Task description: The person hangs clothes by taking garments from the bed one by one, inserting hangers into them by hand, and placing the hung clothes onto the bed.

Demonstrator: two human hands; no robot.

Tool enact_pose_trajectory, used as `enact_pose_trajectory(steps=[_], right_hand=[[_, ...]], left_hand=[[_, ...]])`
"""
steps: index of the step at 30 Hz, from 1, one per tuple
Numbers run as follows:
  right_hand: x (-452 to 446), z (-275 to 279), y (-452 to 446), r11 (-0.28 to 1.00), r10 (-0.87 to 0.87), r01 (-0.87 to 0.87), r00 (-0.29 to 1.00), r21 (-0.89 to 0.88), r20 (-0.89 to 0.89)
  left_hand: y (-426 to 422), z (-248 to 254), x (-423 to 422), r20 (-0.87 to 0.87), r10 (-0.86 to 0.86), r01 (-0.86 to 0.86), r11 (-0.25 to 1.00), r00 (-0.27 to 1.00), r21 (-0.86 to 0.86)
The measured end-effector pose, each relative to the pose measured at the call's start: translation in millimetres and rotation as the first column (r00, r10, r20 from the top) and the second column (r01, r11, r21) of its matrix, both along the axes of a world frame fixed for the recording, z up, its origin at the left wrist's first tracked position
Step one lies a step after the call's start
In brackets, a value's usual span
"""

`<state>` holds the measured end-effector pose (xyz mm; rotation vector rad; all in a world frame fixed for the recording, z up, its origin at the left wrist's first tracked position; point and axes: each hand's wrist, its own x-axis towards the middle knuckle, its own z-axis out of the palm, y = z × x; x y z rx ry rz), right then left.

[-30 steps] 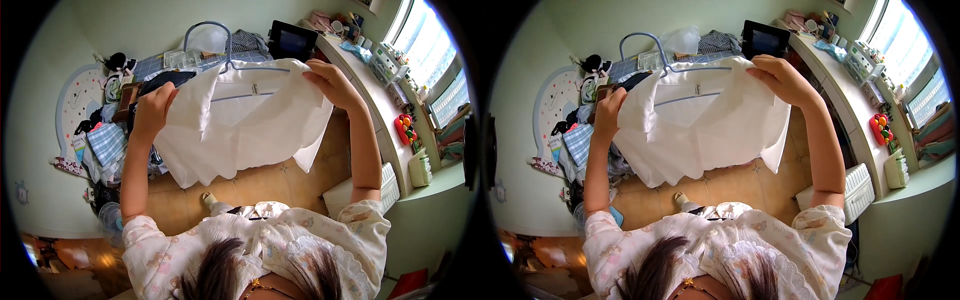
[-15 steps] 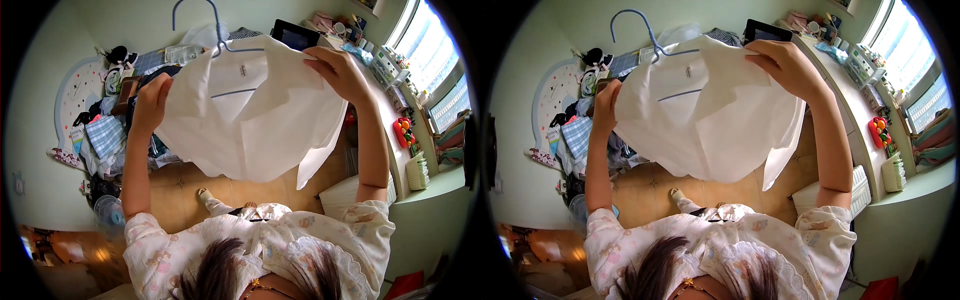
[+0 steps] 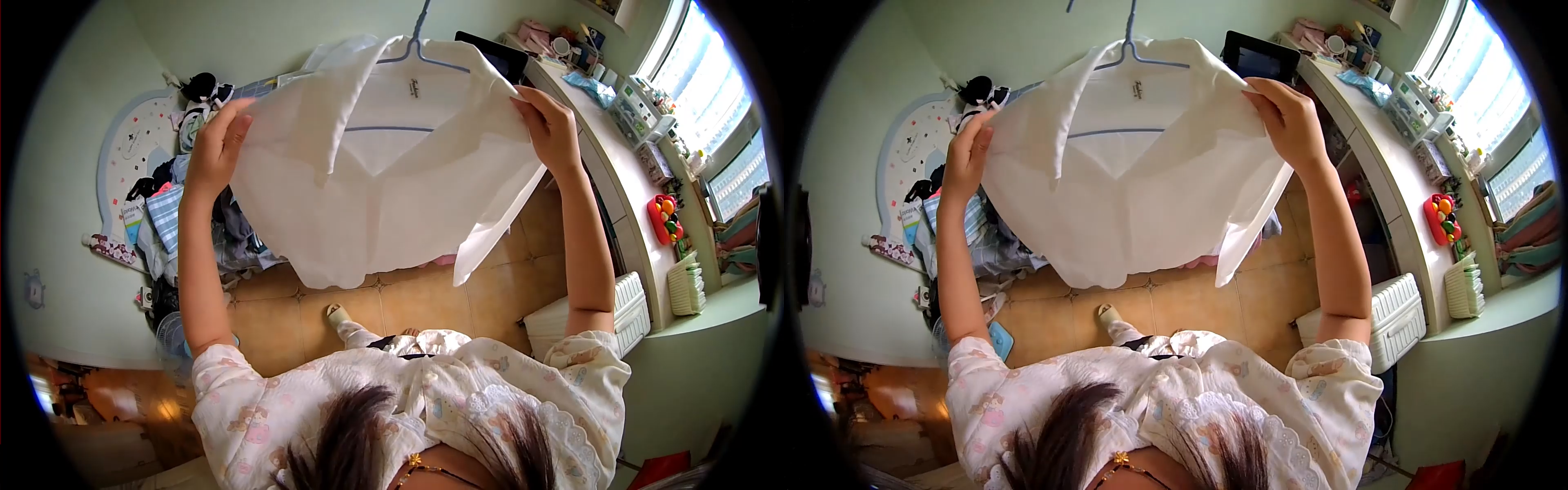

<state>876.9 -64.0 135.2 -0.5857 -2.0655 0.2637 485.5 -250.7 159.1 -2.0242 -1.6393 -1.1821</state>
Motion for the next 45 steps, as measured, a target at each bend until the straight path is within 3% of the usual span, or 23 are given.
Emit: enact_pose_trajectory(steps=[2,3,6,7,10,19,22,24,26,28,30,32,35,38,40,41,44,45], right_hand=[[4,-1,5,1.000,-0.007,0.007,1.000,-0.001,0.011],[5,-2,8,0.999,-0.012,0.011,0.999,0.041,0.032],[8,-4,12,0.990,-0.018,0.011,0.999,0.142,0.044],[9,-4,12,0.991,-0.017,0.011,0.999,0.133,0.039],[6,-3,10,0.997,0.003,-0.005,1.000,0.078,0.018],[-27,0,7,0.975,0.207,-0.199,0.974,-0.098,0.090],[-38,7,9,0.975,0.129,-0.093,0.976,-0.202,0.174],[-49,12,16,0.951,-0.018,0.008,0.999,0.310,0.029],[-59,16,10,0.821,-0.112,0.212,0.970,0.530,-0.214],[-70,-4,-8,0.813,-0.008,0.189,0.949,0.551,-0.314],[-113,-26,-34,0.870,0.119,-0.101,0.993,0.483,-0.007],[-163,-25,-63,0.951,0.086,-0.091,0.996,0.294,0.029],[-198,-62,-44,0.971,-0.033,-0.039,0.955,0.234,0.296],[-192,-83,-6,0.937,-0.113,-0.027,0.920,0.348,0.376],[-182,-72,0,0.905,-0.195,0.038,0.923,0.424,0.333],[-177,-63,-1,0.923,-0.145,-0.025,0.903,0.385,0.405],[-163,-25,-9,0.879,0.128,-0.200,0.973,0.433,0.191],[-150,-14,-6,0.870,0.012,-0.047,0.997,0.490,0.075]], left_hand=[[-3,-5,-20,-0.056,0.145,-0.154,0.969,0.988,-0.192],[-2,-5,-14,-0.114,0.096,-0.101,0.994,0.989,-0.042],[-2,4,-19,-0.241,0.105,-0.091,0.993,0.965,0.070],[-7,10,-17,-0.235,0.173,-0.178,0.984,0.956,0.001],[-9,25,7,-0.489,0.218,-0.199,0.976,0.845,0.091],[38,-6,25,-0.418,0.055,-0.053,0.998,0.907,0.018],[53,-15,20,-0.390,0.070,-0.060,0.997,0.918,0.037],[58,-10,15,-0.334,0.095,-0.101,0.995,0.938,-0.002],[66,-2,5,-0.294,0.115,-0.115,0.993,0.949,0.020],[71,10,-2,-0.274,0.138,-0.129,0.990,0.952,0.050],[75,24,-7,-0.268,0.148,-0.142,0.989,0.952,0.042],[77,34,-13,-0.261,0.124,-0.099,0.989,0.957,0.107],[73,51,-22,-0.237,0.120,-0.074,0.978,0.964,0.195],[72,56,-51,-0.218,0.155,-0.109,0.972,0.964,0.209],[80,46,-70,-0.225,0.183,-0.129,0.963,0.957,0.236],[81,43,-68,-0.167,0.138,-0.103,0.974,0.976,0.203],[87,36,-77,-0.119,0.013,0.001,0.993,0.993,0.117],[93,32,-87,-0.100,0.006,0.003,0.996,0.995,0.084]])
